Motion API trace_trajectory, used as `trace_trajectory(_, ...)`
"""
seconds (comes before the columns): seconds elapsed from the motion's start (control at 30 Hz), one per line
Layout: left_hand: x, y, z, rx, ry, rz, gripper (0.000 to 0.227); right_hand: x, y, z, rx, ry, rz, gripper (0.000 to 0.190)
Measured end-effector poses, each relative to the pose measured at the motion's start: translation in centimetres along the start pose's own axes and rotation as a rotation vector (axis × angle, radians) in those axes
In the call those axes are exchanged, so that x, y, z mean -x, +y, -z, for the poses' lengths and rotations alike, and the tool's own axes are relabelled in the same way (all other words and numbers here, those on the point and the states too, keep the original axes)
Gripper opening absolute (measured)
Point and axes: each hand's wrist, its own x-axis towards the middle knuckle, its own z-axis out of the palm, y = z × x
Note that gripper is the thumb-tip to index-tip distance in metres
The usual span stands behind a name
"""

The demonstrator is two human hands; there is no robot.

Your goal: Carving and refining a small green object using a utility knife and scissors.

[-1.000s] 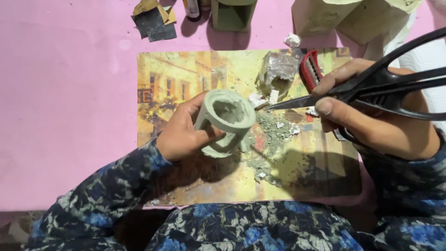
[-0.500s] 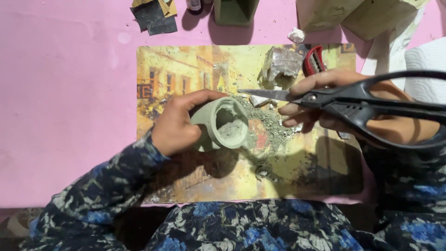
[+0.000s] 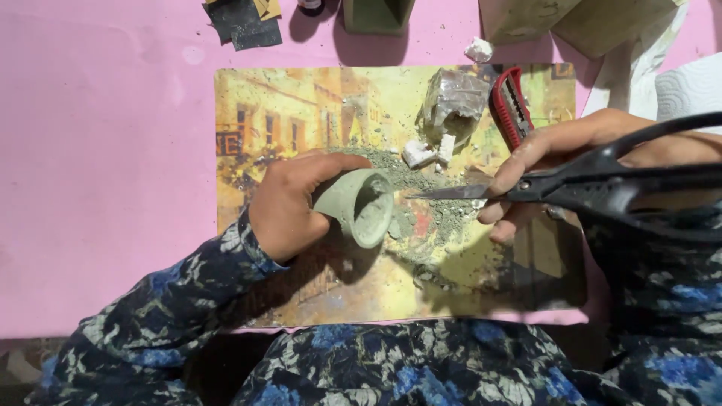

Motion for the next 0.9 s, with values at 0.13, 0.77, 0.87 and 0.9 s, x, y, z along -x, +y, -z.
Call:
trace_trajectory(0.13,0.0,0.2,0.3,-0.213,0.044,-0.074,0.049,-0.1,0.4,-0.9,-0.087,-0.070,0.016,0.100)
trace_trajectory(0.77,-0.3,-0.5,-0.8,-0.274,-0.057,-0.117,0.050,1.0,10.4,-3.9,-0.289,0.103,0.408,0.028)
trace_trajectory(0.87,-0.4,-1.4,-0.4,-0.225,-0.052,-0.110,0.048,-0.7,11.1,-5.6,-0.084,0.158,0.443,0.021)
trace_trajectory(0.9,-0.5,-1.7,-0.3,-0.224,-0.062,-0.101,0.050,-1.4,11.1,-6.4,0.183,0.236,0.430,0.022)
